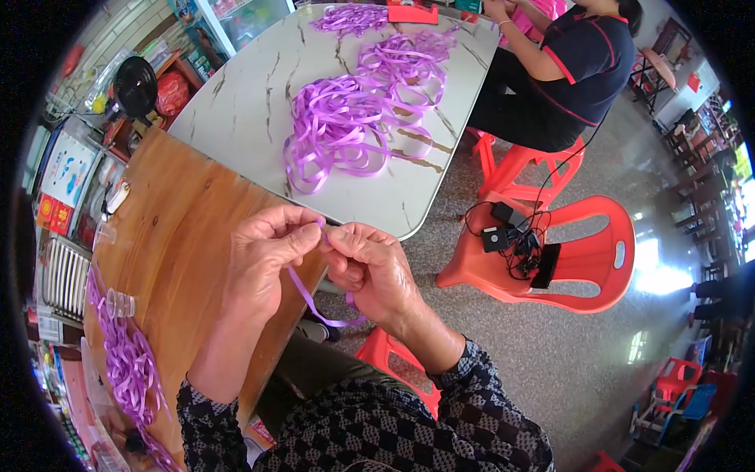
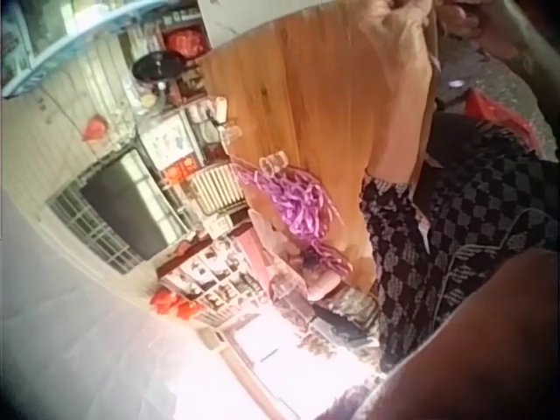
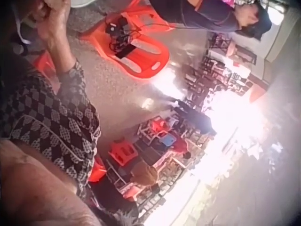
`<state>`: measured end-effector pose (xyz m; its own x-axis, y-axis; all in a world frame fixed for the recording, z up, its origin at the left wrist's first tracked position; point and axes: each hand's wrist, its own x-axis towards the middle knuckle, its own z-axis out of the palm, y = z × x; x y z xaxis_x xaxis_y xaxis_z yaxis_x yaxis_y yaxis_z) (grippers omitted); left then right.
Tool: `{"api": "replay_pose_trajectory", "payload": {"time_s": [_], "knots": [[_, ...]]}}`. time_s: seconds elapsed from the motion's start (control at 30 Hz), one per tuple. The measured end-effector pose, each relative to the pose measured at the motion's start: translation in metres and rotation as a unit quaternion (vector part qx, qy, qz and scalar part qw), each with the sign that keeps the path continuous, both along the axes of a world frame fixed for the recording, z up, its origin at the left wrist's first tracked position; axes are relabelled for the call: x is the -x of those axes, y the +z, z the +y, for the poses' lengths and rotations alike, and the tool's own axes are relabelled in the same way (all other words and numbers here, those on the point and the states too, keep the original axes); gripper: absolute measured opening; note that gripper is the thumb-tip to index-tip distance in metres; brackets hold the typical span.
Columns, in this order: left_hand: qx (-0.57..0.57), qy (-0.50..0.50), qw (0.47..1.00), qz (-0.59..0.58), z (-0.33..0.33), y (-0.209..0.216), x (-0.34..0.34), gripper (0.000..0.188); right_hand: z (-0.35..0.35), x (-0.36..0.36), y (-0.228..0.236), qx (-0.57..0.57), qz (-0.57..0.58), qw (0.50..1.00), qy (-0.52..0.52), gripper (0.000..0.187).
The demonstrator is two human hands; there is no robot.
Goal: The person picks up a purple ribbon from a pile on a wooden table, stretches it out, and ties a series of knots into it by hand. After completing the knots, the person sets the ribbon aside and reaches for another to repeat the process.
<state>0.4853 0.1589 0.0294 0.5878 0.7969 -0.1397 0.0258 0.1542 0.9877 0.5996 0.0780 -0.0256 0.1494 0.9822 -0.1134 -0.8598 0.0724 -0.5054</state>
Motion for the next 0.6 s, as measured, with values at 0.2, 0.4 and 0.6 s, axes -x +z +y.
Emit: {"api": "replay_pose_trajectory", "payload": {"time_s": [0.2, 0.4, 0.6], "knots": [[-0.028, 0.007, 0.999, 0.020, 0.004, -0.003, -0.015, 0.008, -0.001, -0.007, 0.004, 0.033, -0.034, 0.999, -0.020, 0.019], [0.060, 0.059, 0.995, -0.048, 0.024, -0.003, -0.019, 0.017, 0.005, -0.016, 0.007, 0.058, -0.056, 0.997, -0.020, 0.019], [0.136, 0.035, 0.987, -0.076, 0.035, -0.012, -0.009, 0.019, 0.016, -0.035, -0.002, -0.006, -0.013, 1.000, -0.020, 0.023]]}}
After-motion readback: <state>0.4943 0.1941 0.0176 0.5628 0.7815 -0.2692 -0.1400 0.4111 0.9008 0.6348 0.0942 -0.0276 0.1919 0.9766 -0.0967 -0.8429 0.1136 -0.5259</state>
